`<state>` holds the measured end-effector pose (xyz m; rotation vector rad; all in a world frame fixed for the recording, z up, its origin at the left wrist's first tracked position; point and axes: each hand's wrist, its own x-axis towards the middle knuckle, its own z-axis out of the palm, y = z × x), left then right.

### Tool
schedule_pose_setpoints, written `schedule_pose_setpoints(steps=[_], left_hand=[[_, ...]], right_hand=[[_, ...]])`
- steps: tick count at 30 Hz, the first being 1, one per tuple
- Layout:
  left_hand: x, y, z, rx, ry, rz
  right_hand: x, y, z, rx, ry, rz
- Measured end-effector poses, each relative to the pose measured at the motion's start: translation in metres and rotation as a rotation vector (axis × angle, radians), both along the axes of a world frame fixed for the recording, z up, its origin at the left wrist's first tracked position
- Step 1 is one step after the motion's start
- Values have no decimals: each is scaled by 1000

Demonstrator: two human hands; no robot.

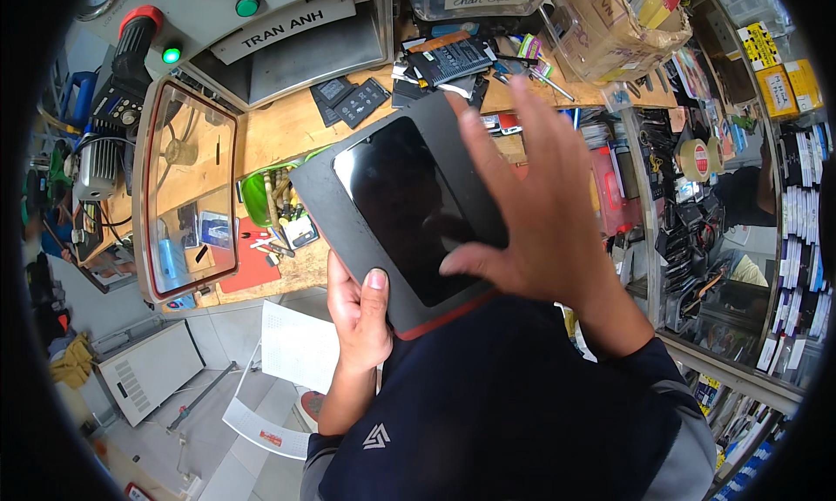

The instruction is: The person cleans a smartphone screen with a cloth, then handles a detached screen assembly and places it on a red mat. They use a vacuum press machine to bond the screen, then move to a heating station to apply heat to the assembly.

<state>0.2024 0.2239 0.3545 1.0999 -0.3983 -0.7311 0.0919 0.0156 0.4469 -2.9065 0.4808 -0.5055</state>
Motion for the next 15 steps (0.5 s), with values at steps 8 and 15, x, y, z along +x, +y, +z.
schedule_pose_setpoints(steps=[8,15], left_hand=[[-4,-2,1,-53,14,-39],[-3,6,-6,-15,17,-4]], right_hand=[[34,27,-5,73,-15,168],[8,-10,3,-77,29,-77]])
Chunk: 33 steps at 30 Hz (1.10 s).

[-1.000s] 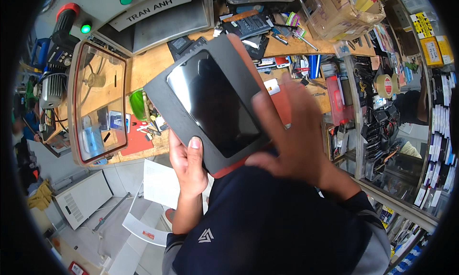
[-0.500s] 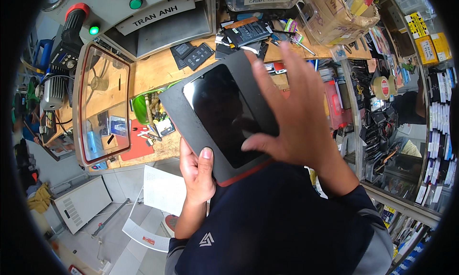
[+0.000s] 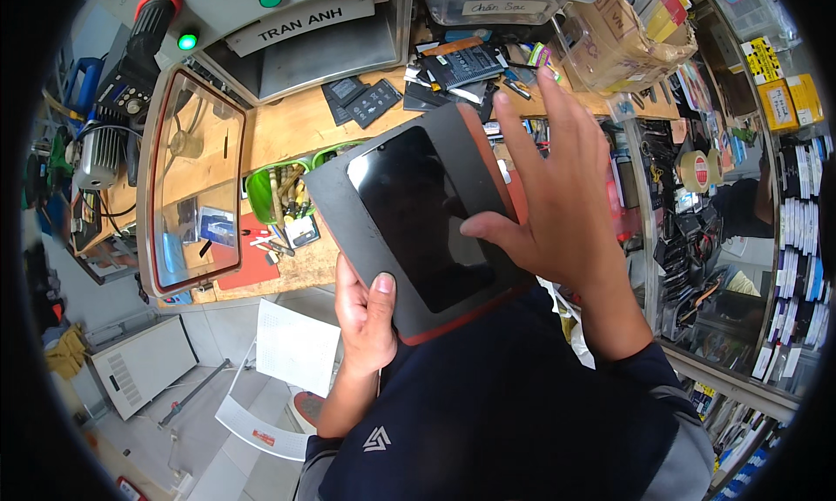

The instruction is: The person cleans a smartphone screen with a cloth, then handles a detached screen assembly and places it on a red mat. They use a vacuum press machine to bond the screen, then move to a heating station to apply heat to the assembly.

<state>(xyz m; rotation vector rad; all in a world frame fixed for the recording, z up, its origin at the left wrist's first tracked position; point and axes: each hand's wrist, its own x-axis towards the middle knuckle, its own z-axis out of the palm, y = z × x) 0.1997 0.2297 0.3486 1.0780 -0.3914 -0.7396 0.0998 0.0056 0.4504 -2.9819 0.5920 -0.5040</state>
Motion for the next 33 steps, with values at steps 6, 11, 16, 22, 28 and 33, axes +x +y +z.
schedule_pose_setpoints(steps=[6,11,16,22,28,33], left_hand=[[5,1,-2,22,32,12],[5,1,-2,9,23,-22],[2,2,-2,16,28,10],[7,1,-2,4,64,17],[15,3,-7,51,4,23],[32,0,-6,40,58,31]], right_hand=[[12,38,-5,128,13,259],[20,27,-16,100,-23,183],[2,2,-6,-32,-30,12],[0,46,-4,136,136,314],[-10,15,-12,111,10,-12],[-25,3,-29,222,-24,-17]])
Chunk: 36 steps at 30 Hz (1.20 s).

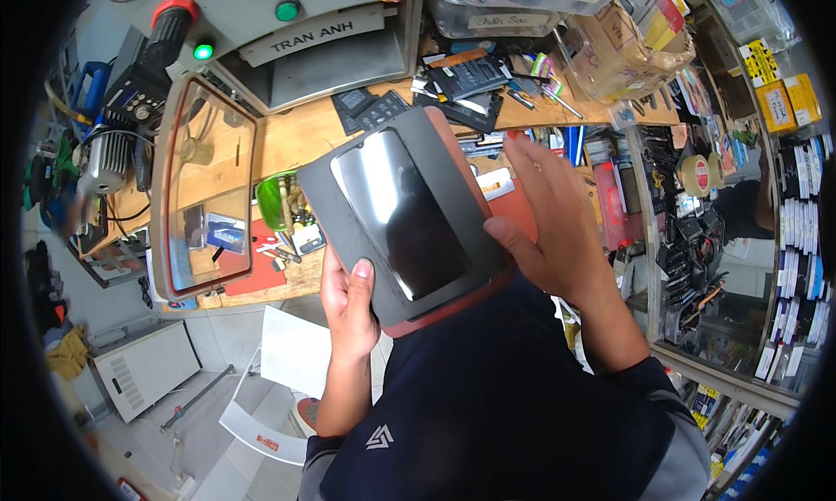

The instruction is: The person cleans a smartphone screen with a cloth, then handles a detached screen assembly and places it on a red mat. They use a vacuum press machine to bond the screen, then move to a heating station to apply heat to the assembly.

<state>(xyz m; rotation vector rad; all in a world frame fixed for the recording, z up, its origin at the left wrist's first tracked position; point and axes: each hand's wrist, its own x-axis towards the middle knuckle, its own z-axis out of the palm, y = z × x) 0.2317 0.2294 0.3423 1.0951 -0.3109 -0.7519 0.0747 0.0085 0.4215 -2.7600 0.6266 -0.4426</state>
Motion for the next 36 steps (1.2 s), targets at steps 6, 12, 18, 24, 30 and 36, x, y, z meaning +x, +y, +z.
schedule_pose_setpoints(steps=[6,12,18,24,30,36], left_hand=[[61,-18,11,80,-26,43],[145,-45,16,114,107,-103],[110,-55,-5,159,-263,427],[97,-75,-16,583,-1310,364],[121,-96,-26,853,-1516,256],[122,-91,-10,901,-1515,279]], right_hand=[[14,3,-48,1446,-199,184],[83,-2,-72,1554,-396,201],[156,-5,-86,1194,-688,-51],[185,-26,-91,444,-598,-79],[205,-29,-76,128,-337,-138],[205,-22,-75,210,-336,-177]])
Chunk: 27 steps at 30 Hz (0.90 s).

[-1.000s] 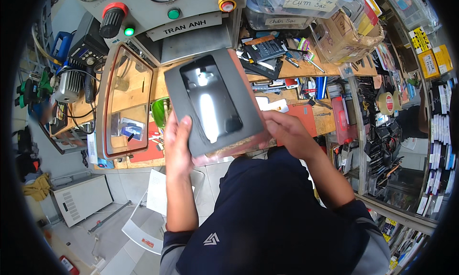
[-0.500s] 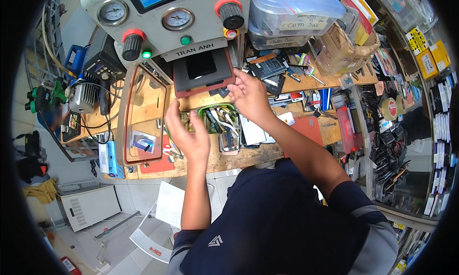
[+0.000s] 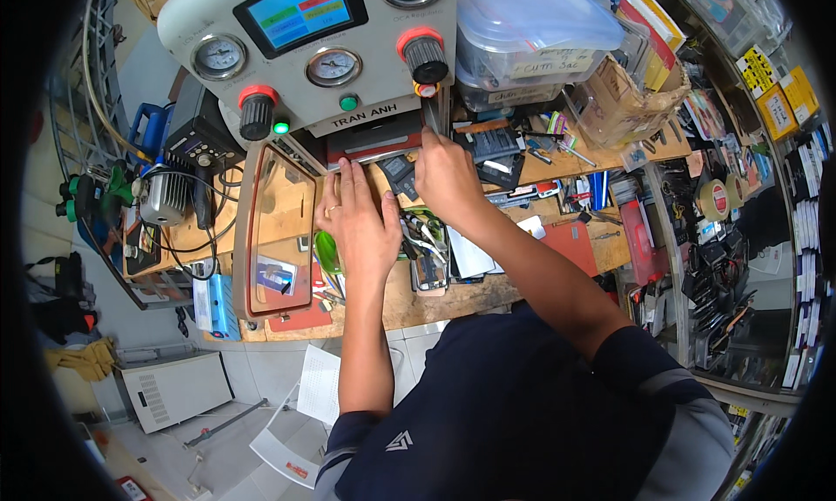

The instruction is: The person cleans a smartphone screen with a cloth, then handles a detached screen assembly and places it on a red mat. They use a vacuum press machine to bond the screen, then move to a heating station to apply heat to the assembly.

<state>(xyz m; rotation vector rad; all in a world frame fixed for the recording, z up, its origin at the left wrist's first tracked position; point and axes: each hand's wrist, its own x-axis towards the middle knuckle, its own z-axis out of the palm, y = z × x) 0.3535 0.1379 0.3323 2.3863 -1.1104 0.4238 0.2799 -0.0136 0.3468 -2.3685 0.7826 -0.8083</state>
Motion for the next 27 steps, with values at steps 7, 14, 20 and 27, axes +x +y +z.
schedule_pose_setpoints(steps=[7,14,20,27], left_hand=[[17,-22,9,-155,-16,-141],[-30,21,44,-305,-52,-142],[-45,115,99,-671,-404,160],[-34,98,83,-610,-261,-87]], right_hand=[[-34,14,-1,-39,-305,183],[-122,50,8,15,-218,254],[-128,30,26,59,-213,293],[-89,38,82,-149,-298,404]])
